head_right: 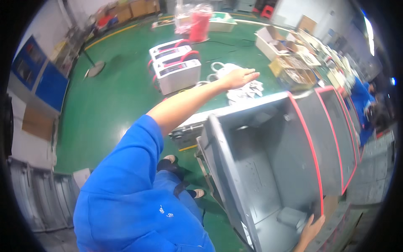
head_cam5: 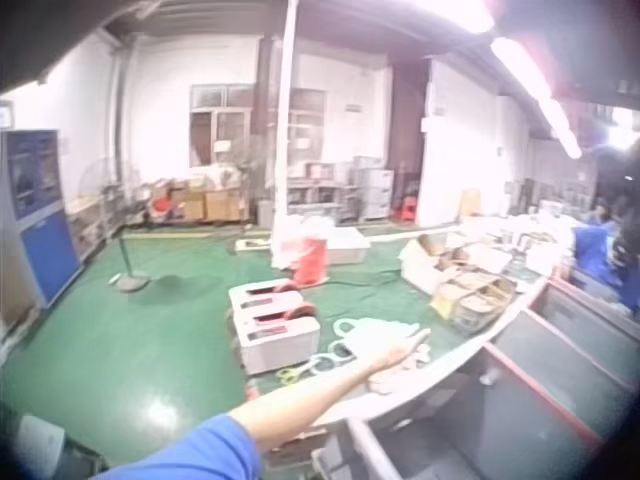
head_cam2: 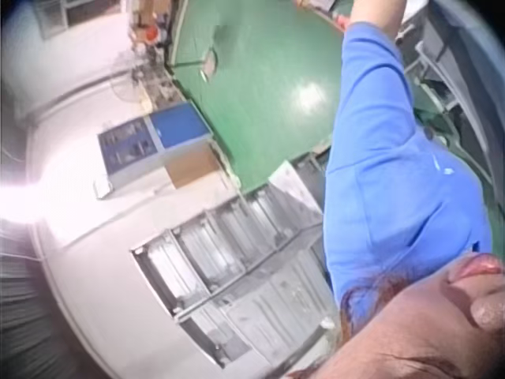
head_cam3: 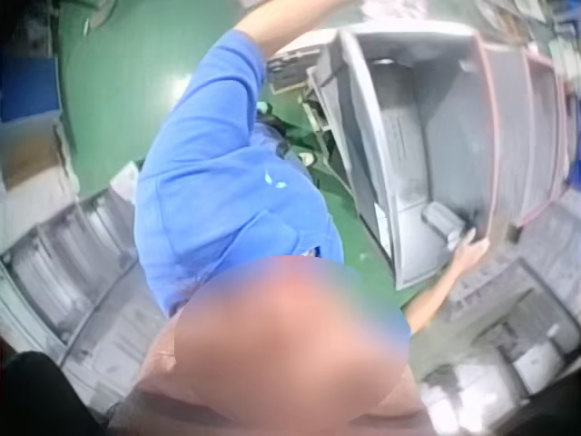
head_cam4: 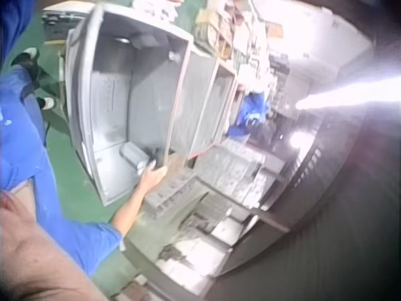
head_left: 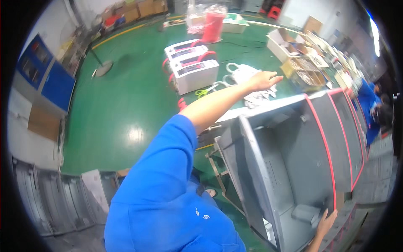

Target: The person applies red protective tape to the edges of a metal cabinet frame. They smooth the tape along the edges, use scissors to cut the tape at corners, and press it down to ensure adhesion. The person also wipes the surface of the cabinet with a cloth during the process.

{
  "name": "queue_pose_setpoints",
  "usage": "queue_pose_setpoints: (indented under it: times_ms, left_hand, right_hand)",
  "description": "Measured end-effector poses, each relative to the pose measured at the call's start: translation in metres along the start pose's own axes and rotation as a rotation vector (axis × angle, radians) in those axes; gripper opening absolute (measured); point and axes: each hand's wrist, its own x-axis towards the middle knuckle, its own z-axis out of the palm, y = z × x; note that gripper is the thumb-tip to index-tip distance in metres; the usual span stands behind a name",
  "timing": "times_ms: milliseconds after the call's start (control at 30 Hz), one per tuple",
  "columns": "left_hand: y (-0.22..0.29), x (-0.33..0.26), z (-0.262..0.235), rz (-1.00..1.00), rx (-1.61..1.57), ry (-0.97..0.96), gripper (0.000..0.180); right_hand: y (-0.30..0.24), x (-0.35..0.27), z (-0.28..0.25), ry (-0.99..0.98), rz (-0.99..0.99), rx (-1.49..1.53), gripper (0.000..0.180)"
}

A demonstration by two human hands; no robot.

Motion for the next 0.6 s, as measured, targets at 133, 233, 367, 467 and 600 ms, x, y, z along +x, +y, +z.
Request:
queue_pose_setpoints:
  times_ms: [133,233,367,467,600]
  left_hand:
    - [-0.108,-0.125,-0.082,-0.145,-0.190,0.091,0.032]
    - [-0.243,-0.205,-0.104,-0.295,-0.144,0.467,0.022]
    - [-0.300,-0.232,-0.193,-0.832,-0.303,0.410,0.020]
    - [-0.385,-0.227,-0.230,-0.640,-0.033,0.607,0.027]
    - [-0.447,-0.178,-0.264,-0.502,-0.173,0.629,0.046]
  right_hand:
    - [-0.074,0.001,0.008,-0.139,0.087,-0.111,0.056]
    - [-0.156,0.080,0.005,0.054,-0.139,0.112,0.053]
    - [-0.291,0.094,-0.024,0.069,-0.369,0.348,0.048]
    - [-0.391,0.073,-0.079,-0.120,-0.455,0.753,0.046]
    - [-0.468,0.003,-0.130,-0.093,-0.559,0.706,0.048]
